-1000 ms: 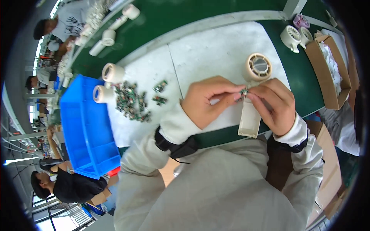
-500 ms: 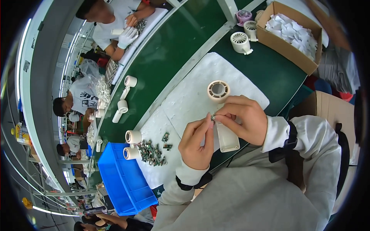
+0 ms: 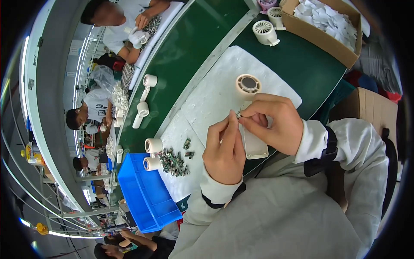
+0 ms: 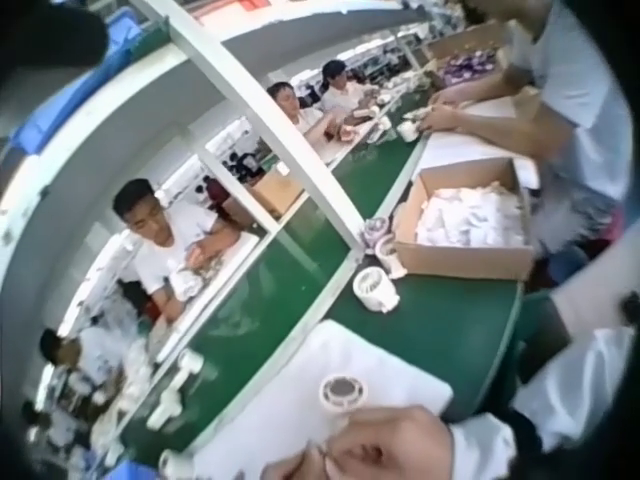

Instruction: The person connects a wire to a circuit board by hand, presses the board into a fan housing, and then inserts a fan motor into the assembly. This process of assembling the handheld fan components is repeated multiple times.

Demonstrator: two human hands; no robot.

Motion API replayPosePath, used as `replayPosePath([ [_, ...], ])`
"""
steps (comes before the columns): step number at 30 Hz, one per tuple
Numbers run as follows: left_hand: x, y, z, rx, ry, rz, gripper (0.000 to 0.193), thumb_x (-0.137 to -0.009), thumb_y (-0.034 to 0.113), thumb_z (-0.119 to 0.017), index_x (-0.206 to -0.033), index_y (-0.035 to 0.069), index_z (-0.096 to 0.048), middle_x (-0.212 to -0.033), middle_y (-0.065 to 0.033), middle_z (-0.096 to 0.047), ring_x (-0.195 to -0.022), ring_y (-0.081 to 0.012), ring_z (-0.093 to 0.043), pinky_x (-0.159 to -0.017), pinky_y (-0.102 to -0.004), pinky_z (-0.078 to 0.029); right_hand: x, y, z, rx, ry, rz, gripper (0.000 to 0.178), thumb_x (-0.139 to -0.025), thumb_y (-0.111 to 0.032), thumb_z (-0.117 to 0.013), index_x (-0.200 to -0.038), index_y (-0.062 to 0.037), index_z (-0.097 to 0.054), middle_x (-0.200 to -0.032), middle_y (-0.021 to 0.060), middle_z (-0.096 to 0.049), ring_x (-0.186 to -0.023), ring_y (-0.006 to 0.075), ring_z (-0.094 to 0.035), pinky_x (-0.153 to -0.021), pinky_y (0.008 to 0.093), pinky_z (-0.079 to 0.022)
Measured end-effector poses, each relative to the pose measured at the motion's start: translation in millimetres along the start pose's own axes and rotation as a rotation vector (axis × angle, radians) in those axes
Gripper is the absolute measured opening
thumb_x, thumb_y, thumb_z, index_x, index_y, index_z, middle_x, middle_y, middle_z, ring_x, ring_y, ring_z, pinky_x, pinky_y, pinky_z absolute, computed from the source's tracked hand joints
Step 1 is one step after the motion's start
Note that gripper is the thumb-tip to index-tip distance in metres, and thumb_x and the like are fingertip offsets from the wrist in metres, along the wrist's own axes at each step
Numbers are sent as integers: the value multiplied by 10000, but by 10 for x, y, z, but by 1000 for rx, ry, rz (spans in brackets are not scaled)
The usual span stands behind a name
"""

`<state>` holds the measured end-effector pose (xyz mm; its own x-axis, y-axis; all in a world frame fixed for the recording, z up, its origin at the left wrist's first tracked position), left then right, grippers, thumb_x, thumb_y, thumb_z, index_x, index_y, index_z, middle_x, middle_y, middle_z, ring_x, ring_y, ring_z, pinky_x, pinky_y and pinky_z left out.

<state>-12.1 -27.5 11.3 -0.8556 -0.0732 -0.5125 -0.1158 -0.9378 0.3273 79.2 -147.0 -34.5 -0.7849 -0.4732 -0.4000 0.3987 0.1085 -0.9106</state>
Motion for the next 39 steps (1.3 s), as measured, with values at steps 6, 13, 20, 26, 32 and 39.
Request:
replayPosePath([
  [6,14,-228,6,122,-141,41,460,-911,-74,-703,-1360,0,-643,-1119,-147,-687,-903,-227,-703,-798,-294,-566,-67,122,-15,49,-110,3,72,-865,-27,-763,-928,-5,-737,-746,63,-585,-592,173,-553,-567,312,-451],
  [13,94,-441,-153,1032,-449,596,742,-907,-55,-681,-1567,30,-353,-1199,-148,-661,-1000,-215,-700,-847,-345,-578,-55,70,-9,34,-182,68,161,-896,-69,-754,-1047,-30,-715,-865,79,-599,-739,197,-587,-660,321,-480],
  [20,-536,-932,38,1042,-451,779,636,-926,2,-569,-1539,18,-402,-1292,-209,-637,-1008,-307,-704,-913,-393,-578,-112,93,46,145,19,336,290,-928,-101,-726,-1198,-39,-644,-1056,96,-591,-943,253,-596,-833,367,-494],
  [26,-1201,-1469,-157,952,-406,734,622,-891,-54,-644,-1477,-8,-438,-1232,-215,-673,-1047,-321,-721,-928,-371,-589,-36,389,-115,397,-272,363,266,-940,-230,-731,-1129,-60,-654,-1088,85,-595,-990,260,-597,-889,367,-495],
  [32,-1877,-2265,-629,826,-359,714,597,-916,-84,-613,-1479,-9,-432,-1292,-248,-641,-1089,-360,-712,-927,-378,-605,-50,454,-179,530,-419,478,261,-925,-287,-730,-1070,-80,-665,-1108,65,-605,-1063,233,-572,-921,346,-481],
  [39,-2212,-2774,-902,771,-283,789,582,-902,-45,-666,-1448,-16,-467,-1257,-227,-667,-1059,-333,-727,-936,-408,-607,-97,450,-148,471,-495,440,248,-919,-251,-731,-1078,-70,-674,-1114,68,-618,-1079,242,-570,-947,355,-486],
])
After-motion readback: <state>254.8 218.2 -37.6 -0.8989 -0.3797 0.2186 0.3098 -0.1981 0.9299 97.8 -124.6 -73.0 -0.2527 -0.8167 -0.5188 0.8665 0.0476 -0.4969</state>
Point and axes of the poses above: each hand's wrist, its own x-axis away from the middle knuckle, its own z-axis out of the back of the hand, y = z × x, the point moved 4 cm from there along -x, towards the middle knuckle
